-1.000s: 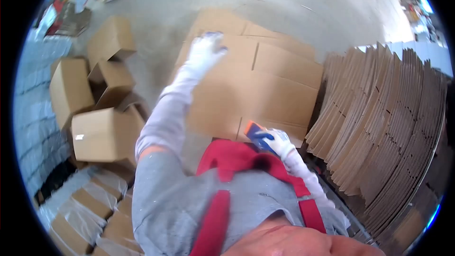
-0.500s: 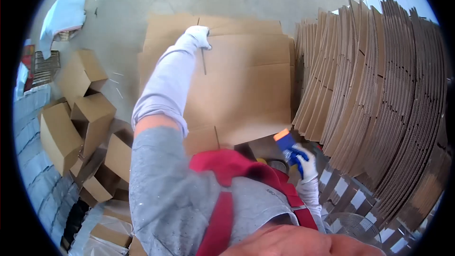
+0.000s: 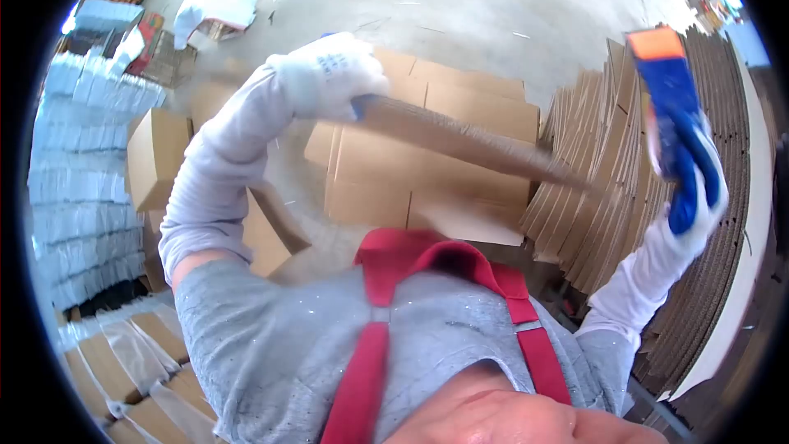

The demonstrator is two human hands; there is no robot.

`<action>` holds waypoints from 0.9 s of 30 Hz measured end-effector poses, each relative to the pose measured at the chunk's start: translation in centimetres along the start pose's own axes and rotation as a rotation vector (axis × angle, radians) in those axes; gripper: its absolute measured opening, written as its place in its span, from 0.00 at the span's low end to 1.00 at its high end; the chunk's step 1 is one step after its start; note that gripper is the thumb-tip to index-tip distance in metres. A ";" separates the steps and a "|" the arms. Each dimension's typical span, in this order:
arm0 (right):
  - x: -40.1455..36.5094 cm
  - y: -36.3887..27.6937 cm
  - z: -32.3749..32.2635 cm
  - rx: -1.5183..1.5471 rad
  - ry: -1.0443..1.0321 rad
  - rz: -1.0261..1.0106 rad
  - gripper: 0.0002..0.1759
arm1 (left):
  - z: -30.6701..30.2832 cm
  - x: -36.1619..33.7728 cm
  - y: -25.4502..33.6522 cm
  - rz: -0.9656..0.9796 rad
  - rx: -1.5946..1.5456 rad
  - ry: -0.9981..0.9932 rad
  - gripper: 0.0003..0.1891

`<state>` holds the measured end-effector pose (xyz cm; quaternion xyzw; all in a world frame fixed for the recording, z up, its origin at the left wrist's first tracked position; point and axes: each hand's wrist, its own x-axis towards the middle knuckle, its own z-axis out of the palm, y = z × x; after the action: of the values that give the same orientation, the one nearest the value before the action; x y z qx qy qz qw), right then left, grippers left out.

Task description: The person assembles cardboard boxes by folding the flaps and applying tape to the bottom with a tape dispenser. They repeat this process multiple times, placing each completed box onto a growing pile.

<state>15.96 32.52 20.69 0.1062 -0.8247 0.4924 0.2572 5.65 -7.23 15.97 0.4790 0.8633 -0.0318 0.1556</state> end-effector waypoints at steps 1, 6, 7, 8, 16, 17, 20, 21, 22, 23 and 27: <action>1.4 0.2 0.5 0.075 -0.130 0.049 0.17 | 0.9 -0.1 -0.6 0.013 0.060 0.046 0.09; 4.2 8.4 13.7 0.321 -0.594 0.253 0.14 | 9.7 0.5 -6.2 -0.414 0.377 0.265 0.05; 4.7 9.6 16.7 0.352 -0.625 0.308 0.13 | 11.1 1.1 -6.9 -0.640 0.485 0.291 0.06; 5.2 10.2 19.5 0.226 -0.622 0.225 0.13 | 12.7 1.6 -6.6 -0.593 0.461 0.576 0.08; 7.8 7.5 30.3 -0.370 -0.694 0.042 0.21 | 11.2 2.6 3.8 -0.162 -0.055 0.762 0.11; 8.0 5.6 29.8 -0.435 -0.754 -0.039 0.25 | 10.1 2.4 4.2 -0.163 -0.057 0.761 0.11; 6.7 3.9 30.9 -0.593 -0.861 -0.133 0.31 | 8.5 3.5 5.4 -0.020 -0.078 0.667 0.07; 6.7 3.8 31.4 -0.687 -0.890 -0.152 0.34 | 8.7 4.8 6.0 -0.016 -0.009 0.599 0.05; 6.1 4.7 31.8 -0.681 -0.879 -0.134 0.36 | 9.2 6.0 7.0 -0.024 0.019 0.741 0.06; 5.5 5.4 32.0 -0.673 -0.871 -0.114 0.37 | 10.0 6.8 8.3 -0.027 0.044 0.883 0.09; 3.4 3.5 29.4 -0.735 -0.923 -0.184 0.37 | 12.8 6.8 13.5 0.050 0.022 0.928 0.24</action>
<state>2.16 9.00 8.56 0.2844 -0.9549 0.0535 -0.0662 16.64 2.96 3.04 0.4650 0.8295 0.1805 -0.2513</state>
